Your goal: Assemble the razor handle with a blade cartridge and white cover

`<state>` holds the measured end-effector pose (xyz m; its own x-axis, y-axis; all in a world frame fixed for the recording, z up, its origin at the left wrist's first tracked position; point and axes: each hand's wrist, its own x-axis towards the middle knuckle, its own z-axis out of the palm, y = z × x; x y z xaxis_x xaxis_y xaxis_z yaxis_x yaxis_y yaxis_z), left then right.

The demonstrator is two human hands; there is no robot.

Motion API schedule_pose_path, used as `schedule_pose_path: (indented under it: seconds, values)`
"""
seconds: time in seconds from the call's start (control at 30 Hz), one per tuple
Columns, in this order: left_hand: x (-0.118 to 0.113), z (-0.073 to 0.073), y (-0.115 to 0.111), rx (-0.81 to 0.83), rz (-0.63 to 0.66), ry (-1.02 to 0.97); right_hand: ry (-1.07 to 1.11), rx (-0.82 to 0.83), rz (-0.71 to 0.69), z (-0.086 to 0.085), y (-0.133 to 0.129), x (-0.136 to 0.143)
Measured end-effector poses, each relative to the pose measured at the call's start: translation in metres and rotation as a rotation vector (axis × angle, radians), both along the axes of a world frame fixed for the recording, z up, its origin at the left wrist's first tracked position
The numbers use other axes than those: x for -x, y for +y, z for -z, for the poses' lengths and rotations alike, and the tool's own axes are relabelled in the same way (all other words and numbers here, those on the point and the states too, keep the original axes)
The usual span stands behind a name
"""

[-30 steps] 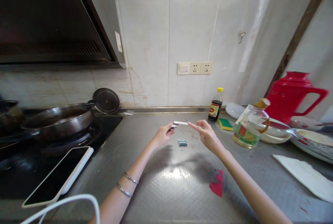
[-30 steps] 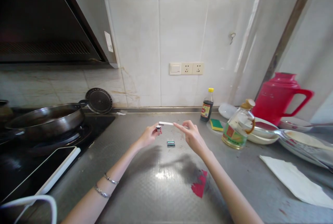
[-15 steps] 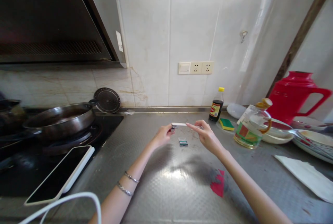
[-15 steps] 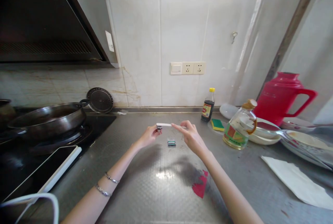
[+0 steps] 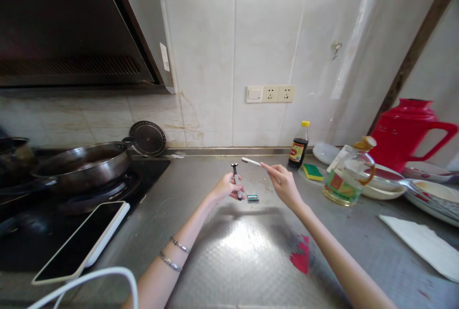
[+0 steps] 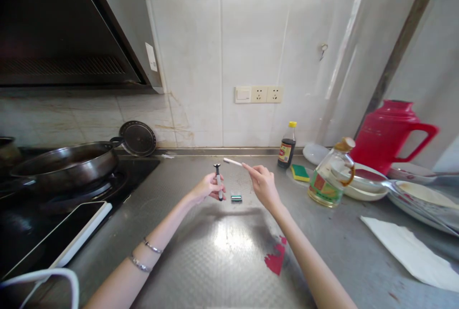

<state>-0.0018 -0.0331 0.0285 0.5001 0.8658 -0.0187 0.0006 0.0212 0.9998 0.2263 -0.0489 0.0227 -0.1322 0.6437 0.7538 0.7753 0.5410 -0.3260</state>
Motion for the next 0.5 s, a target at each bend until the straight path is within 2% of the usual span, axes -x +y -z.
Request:
schedule_pose_path:
  seconds: [0.13, 0.33, 0.5]
  values:
    - [-0.001, 0.007, 0.004, -0.055, -0.003, 0.05, 0.209, 0.073, -0.031, -0.001, -0.006, 0.019]
    - [-0.002, 0.009, 0.003, -0.132, 0.021, 0.061, 0.782, 0.471, -0.341, 0.007, -0.034, 0.056]
    - [-0.003, 0.007, 0.0, -0.173, 0.033, 0.075, 0.971, 0.618, -0.386, 0.009, -0.051, 0.066]
